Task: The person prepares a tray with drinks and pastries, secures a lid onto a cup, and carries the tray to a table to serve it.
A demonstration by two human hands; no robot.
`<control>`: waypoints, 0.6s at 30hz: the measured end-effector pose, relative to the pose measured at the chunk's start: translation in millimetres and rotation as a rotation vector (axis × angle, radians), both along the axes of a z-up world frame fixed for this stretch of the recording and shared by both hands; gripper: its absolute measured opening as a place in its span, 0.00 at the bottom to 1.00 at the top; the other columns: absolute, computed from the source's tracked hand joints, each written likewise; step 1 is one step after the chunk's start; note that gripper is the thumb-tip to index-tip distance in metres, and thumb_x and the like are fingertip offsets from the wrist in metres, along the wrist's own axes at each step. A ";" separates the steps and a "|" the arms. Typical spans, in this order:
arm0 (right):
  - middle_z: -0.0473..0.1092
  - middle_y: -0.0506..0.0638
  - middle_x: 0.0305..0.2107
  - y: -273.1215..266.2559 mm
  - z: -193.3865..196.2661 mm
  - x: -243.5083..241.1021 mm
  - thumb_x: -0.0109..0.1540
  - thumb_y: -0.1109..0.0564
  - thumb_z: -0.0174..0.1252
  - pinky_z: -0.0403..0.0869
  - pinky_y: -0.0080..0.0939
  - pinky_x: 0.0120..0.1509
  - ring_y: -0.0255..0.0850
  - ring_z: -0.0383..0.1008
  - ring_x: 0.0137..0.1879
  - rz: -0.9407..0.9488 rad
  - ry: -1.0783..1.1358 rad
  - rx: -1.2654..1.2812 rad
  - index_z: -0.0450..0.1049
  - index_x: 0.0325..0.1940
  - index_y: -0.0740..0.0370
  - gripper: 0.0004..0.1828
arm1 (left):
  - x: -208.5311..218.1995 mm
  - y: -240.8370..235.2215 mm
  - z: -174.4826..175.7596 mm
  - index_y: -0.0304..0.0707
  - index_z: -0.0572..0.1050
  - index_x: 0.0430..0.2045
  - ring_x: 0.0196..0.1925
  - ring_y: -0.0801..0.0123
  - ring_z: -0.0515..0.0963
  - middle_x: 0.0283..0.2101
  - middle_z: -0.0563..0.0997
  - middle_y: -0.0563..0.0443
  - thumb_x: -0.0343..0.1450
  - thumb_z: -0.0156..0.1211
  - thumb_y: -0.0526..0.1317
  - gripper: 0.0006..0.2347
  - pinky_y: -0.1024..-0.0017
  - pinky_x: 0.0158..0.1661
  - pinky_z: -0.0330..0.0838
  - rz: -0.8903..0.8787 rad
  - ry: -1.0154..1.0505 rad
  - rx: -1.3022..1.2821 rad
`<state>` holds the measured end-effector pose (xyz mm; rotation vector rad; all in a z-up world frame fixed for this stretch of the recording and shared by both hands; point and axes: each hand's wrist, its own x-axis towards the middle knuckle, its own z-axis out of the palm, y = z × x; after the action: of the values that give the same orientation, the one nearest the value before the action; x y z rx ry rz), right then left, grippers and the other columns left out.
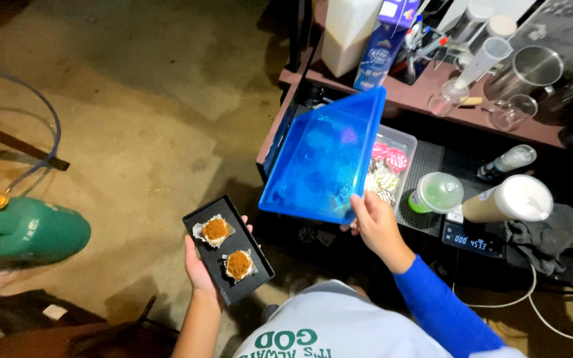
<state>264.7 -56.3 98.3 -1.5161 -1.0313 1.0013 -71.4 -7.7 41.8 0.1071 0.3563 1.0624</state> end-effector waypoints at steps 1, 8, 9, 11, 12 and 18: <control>0.72 0.47 0.21 -7.5 -6.7 2.7 0.71 0.50 0.49 0.67 0.30 0.23 0.32 0.74 0.22 -0.040 0.012 -0.036 0.71 0.41 0.66 0.15 | 2.8 2.5 1.1 0.34 0.59 0.70 0.66 0.39 0.69 0.69 0.65 0.28 0.73 0.32 0.68 0.39 0.44 0.59 0.66 -0.008 0.017 0.011; 0.69 0.49 0.19 -40.9 -52.9 18.8 0.70 0.49 0.48 0.62 0.33 0.18 0.35 0.67 0.14 -0.289 0.033 -0.038 0.68 0.38 0.63 0.15 | 21.2 7.0 6.3 0.34 0.58 0.70 0.65 0.40 0.69 0.69 0.65 0.30 0.73 0.31 0.69 0.39 0.39 0.58 0.66 -0.085 0.055 0.052; 0.69 0.49 0.19 -41.1 -57.2 23.2 0.71 0.49 0.48 0.62 0.33 0.18 0.35 0.67 0.15 -0.305 0.025 -0.001 0.67 0.36 0.64 0.16 | 24.5 8.2 7.1 0.34 0.59 0.70 0.65 0.40 0.69 0.69 0.65 0.30 0.73 0.31 0.69 0.40 0.39 0.58 0.66 -0.092 0.049 0.048; 0.68 0.50 0.19 -43.3 -65.4 29.1 0.72 0.50 0.48 0.62 0.33 0.19 0.34 0.66 0.15 -0.298 0.072 0.041 0.65 0.35 0.63 0.16 | 28.6 9.1 8.1 0.34 0.58 0.70 0.65 0.40 0.69 0.69 0.65 0.29 0.73 0.31 0.69 0.40 0.39 0.58 0.66 -0.098 0.037 0.079; 0.68 0.50 0.19 -46.2 -69.4 30.5 0.72 0.50 0.48 0.62 0.33 0.19 0.34 0.65 0.15 -0.296 0.096 0.058 0.64 0.34 0.63 0.16 | 29.3 7.1 8.1 0.34 0.58 0.71 0.65 0.40 0.69 0.69 0.65 0.28 0.73 0.31 0.70 0.40 0.39 0.58 0.66 -0.103 0.032 0.091; 0.71 0.52 0.20 -49.2 -85.7 35.9 0.72 0.50 0.47 0.65 0.33 0.20 0.34 0.65 0.16 -0.285 0.125 0.075 0.65 0.34 0.63 0.17 | 37.8 4.8 8.9 0.34 0.58 0.70 0.65 0.39 0.69 0.69 0.65 0.29 0.73 0.30 0.69 0.40 0.39 0.58 0.66 -0.128 0.032 0.097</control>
<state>300.6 -105.5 12.6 -1.4700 -0.7327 0.8355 -33.6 -2.9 50.7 0.2310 0.3219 0.9519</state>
